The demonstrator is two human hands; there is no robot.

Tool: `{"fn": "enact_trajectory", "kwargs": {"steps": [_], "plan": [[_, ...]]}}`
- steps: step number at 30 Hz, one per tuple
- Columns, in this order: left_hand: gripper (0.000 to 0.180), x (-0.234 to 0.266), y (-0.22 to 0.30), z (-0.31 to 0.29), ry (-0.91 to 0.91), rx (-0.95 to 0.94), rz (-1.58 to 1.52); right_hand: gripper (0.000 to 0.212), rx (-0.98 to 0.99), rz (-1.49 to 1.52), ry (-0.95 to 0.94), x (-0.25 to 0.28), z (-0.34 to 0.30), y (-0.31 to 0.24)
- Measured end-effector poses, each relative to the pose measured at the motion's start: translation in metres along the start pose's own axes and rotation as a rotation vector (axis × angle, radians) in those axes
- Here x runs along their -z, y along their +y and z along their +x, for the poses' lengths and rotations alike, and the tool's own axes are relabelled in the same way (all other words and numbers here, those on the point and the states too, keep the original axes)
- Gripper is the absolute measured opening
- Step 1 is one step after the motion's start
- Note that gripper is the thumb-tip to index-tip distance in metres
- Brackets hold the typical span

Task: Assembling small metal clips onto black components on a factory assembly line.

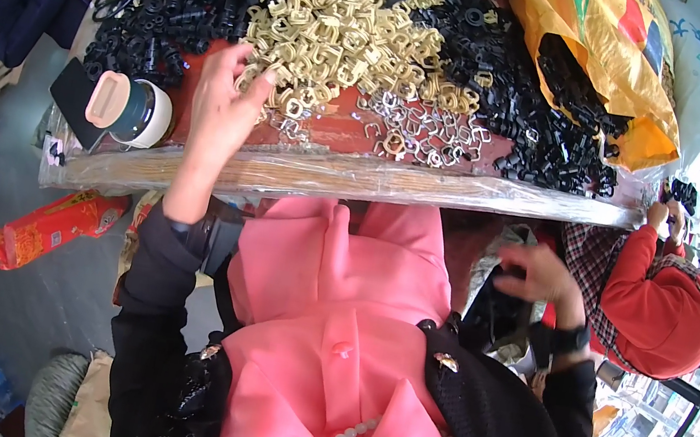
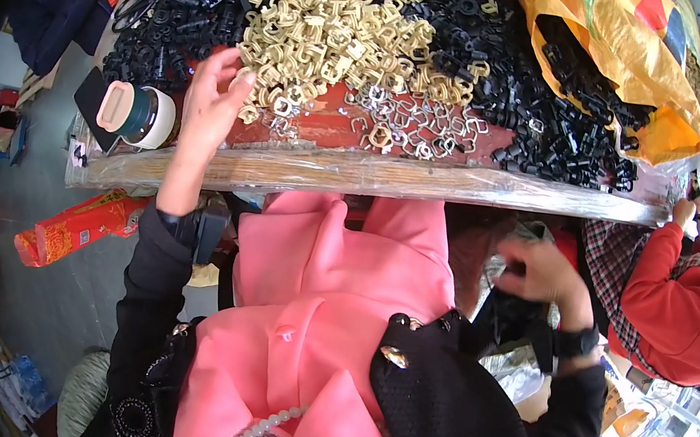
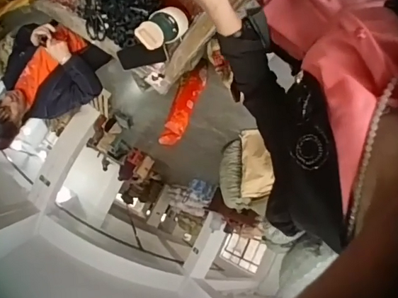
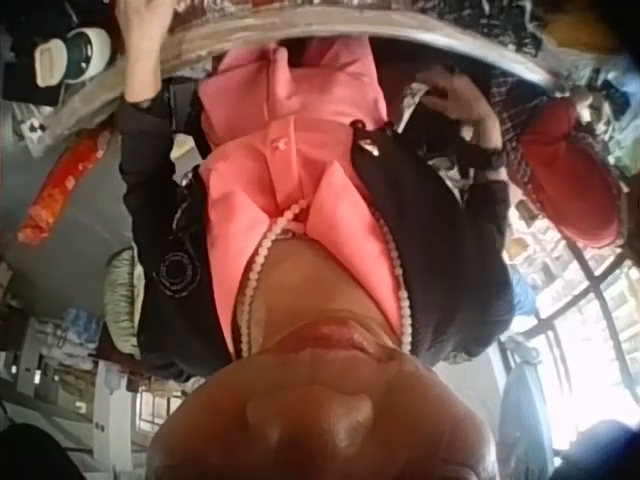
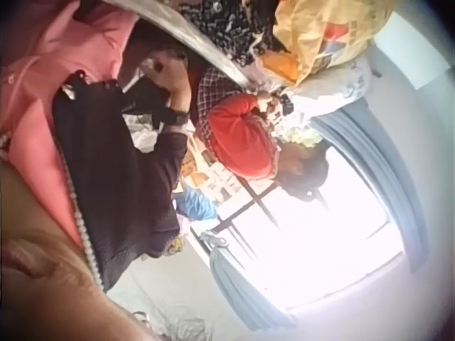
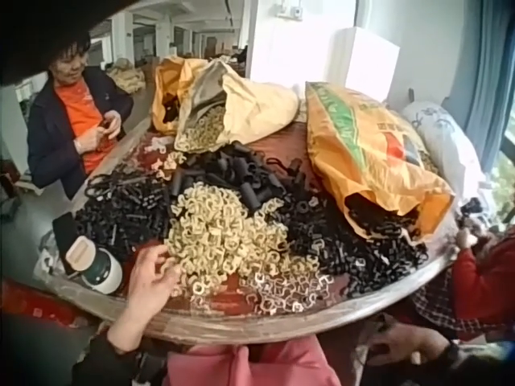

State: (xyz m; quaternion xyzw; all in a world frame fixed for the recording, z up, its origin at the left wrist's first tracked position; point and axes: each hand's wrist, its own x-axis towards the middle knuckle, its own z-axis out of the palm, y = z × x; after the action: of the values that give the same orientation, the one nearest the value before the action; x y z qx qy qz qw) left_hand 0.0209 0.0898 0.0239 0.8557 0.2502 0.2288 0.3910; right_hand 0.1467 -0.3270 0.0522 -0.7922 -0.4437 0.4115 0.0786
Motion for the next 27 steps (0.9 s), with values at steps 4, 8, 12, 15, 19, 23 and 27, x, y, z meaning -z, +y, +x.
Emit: {"fn": "enact_trajectory", "kwargs": {"steps": [4, 8, 12, 15, 19, 23, 27], "plan": [[0.043, -0.003, -0.032, 0.031, 0.278, -0.187, 0.419, 0.044, -0.260, -0.454, 0.057, -0.080, -0.056, 0.042], [0.041, -0.007, -0.049, 0.055, 0.298, -0.090, 0.565, 0.051, -0.183, 0.089, 0.107, -0.078, -0.038, 0.027], [0.038, -0.003, -0.077, 0.066, 0.241, -0.065, 0.709, 0.041, -0.005, 0.247, 0.141, -0.030, 0.001, -0.011], [0.037, 0.004, -0.077, 0.067, 0.167, 0.051, 0.636, 0.032, 0.257, 0.304, 0.210, 0.004, 0.038, -0.044], [0.034, 0.006, -0.065, 0.061, 0.192, -0.068, 0.514, 0.020, 0.530, 0.044, 0.579, 0.019, 0.099, -0.077], [0.031, 0.015, -0.046, 0.047, 0.284, -0.148, 0.242, 0.017, 0.582, -0.007, 0.646, 0.024, 0.146, -0.099], [0.027, 0.018, -0.015, 0.017, 0.054, 0.293, -0.876, 0.018, 0.661, -0.024, 0.670, 0.028, 0.183, -0.121]]}}
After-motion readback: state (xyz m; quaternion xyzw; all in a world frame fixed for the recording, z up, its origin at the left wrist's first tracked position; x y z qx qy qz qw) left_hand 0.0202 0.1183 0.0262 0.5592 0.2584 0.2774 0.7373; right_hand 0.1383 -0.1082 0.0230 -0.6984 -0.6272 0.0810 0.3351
